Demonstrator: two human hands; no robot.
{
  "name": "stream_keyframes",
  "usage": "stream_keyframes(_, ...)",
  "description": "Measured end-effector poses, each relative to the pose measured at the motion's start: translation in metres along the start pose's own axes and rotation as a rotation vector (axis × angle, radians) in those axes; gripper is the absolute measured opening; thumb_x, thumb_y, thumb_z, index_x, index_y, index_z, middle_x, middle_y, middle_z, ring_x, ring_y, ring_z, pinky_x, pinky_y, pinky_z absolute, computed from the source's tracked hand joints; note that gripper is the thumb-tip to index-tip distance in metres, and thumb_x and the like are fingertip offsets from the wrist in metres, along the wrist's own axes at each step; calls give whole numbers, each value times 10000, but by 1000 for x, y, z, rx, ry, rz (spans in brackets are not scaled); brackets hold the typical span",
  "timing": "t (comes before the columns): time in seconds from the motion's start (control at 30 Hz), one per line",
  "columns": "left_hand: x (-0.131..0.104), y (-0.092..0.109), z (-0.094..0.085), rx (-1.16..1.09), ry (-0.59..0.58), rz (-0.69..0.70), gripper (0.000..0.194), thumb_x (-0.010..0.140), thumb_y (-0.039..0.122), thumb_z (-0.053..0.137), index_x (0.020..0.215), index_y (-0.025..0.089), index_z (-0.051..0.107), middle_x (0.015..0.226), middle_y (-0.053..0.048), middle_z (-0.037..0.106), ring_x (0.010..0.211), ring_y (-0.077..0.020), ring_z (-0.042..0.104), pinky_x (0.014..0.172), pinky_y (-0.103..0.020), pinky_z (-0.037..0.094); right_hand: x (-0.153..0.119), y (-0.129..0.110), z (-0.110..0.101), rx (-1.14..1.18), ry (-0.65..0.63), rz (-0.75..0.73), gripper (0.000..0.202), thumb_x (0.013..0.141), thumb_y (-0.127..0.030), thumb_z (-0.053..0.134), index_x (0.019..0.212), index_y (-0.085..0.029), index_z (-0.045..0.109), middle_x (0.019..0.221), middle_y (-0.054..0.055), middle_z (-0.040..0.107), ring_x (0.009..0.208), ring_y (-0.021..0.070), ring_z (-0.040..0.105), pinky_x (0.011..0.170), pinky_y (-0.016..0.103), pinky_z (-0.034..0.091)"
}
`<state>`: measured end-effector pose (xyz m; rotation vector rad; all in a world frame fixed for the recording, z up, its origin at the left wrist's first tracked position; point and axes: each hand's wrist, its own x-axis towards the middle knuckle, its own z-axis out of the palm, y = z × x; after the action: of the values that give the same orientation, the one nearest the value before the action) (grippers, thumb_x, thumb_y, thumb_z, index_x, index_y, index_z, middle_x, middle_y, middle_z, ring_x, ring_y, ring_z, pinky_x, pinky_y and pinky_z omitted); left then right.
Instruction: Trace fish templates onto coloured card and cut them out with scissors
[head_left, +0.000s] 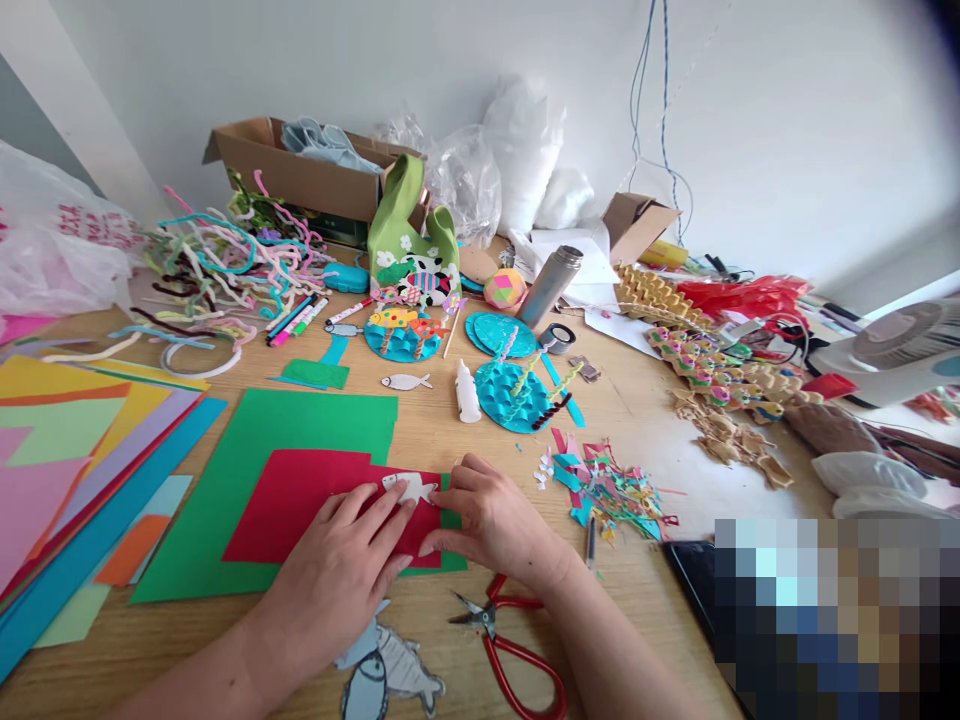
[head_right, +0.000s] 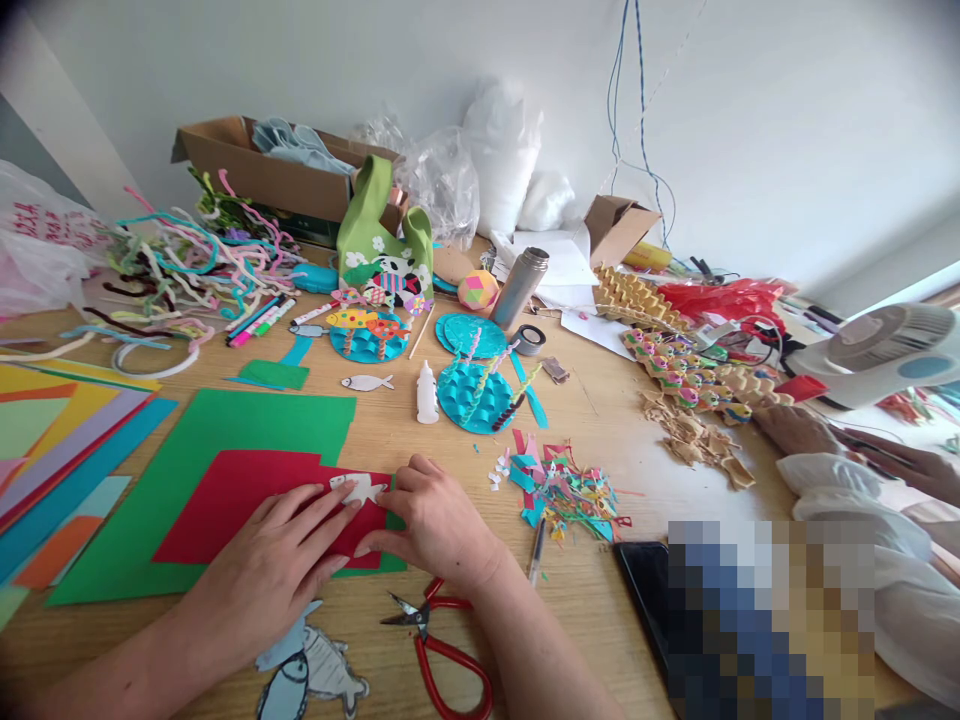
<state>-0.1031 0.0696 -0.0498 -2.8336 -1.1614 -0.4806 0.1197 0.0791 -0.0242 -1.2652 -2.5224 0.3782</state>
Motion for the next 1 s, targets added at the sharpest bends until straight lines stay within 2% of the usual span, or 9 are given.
stream_keyframes(0.23, -1, -1, 2, 5, 10, 17, 396, 927, 356, 496, 1278, 197, 589, 1350, -55, 585, 1143, -264, 504, 925, -409, 419, 0, -1, -2, -9, 8, -8, 462, 825, -607, 583, 891, -171, 719, 717, 52, 573, 732, 189, 480, 636, 298, 390)
stream_keyframes(0.4, -4, -9, 11, 20, 74, 88, 422, 911, 350, 508, 1293, 183, 576, 1336, -76, 594, 1120, -287, 523, 896, -423, 420, 2, -3, 0, -40, 1, -10, 476, 828, -616, 581, 879, -163, 720, 723, 54, 587, 733, 188, 496, 655, 299, 403)
stream_keyframes(0.53, -5, -14, 18, 16, 90, 121, 444, 911, 352, 494, 1318, 185, 554, 1341, -67, 593, 1110, -302, 529, 867, -439, 419, 1, -3, -15, 23, 89, 38, 336, 909, -472, 575, 987, -164, 685, 762, 51, 627, 761, 176, 536, 708, 282, 426)
stream_keyframes(0.6, -6, -14, 19, 10, 79, 120, 435, 912, 338, 483, 1315, 191, 556, 1354, -58, 584, 1100, -301, 536, 848, -441, 422, -7, -4, -32, 67, 231, 150, 232, 954, -366, 536, 958, -165, 651, 792, 47, 651, 789, 164, 564, 738, 269, 431)
stream_keyframes(0.67, -5, -14, 19, -3, 70, 112, 407, 912, 335, 476, 1280, 200, 586, 1359, -54, 580, 1093, -299, 541, 841, -443, 426, -24, -5, -51, 62, 368, 345, 192, 966, -306, 509, 856, -180, 603, 767, 29, 649, 753, 151, 579, 701, 253, 425)
stream_keyframes(0.73, -4, -13, 18, -17, 74, 105, 383, 913, 338, 474, 1244, 204, 613, 1345, -57, 590, 1091, -299, 543, 842, -444, 428, -48, -7, -64, -11, 399, 593, 164, 946, -309, 525, 831, -195, 547, 695, 3, 622, 631, 143, 567, 599, 243, 392)
stream_keyframes(0.87, -3, -12, 14, -23, 77, 94, 394, 923, 332, 466, 1263, 188, 602, 1342, -69, 591, 1083, -301, 540, 838, -444, 431, -99, -13, -59, -255, 98, 1007, 139, 918, -319, 534, 949, -184, 520, 624, 14, 615, 573, 209, 600, 540, 268, 316)
stream_keyframes(0.93, -2, -11, 13, -24, 68, 99, 406, 925, 332, 466, 1279, 181, 592, 1346, -73, 588, 1083, -304, 538, 845, -447, 430, -117, -15, -44, -282, -31, 1109, 159, 915, -302, 523, 998, -166, 516, 652, 44, 640, 631, 243, 643, 546, 273, 311)
stream_keyframes(1.0, -2, -11, 12, -24, 56, 101, 411, 925, 335, 473, 1290, 180, 584, 1341, -71, 591, 1085, -303, 537, 856, -448, 428, -127, -15, -28, -257, -64, 1134, 156, 921, -251, 475, 1033, -149, 511, 684, 62, 653, 689, 250, 666, 565, 274, 327)
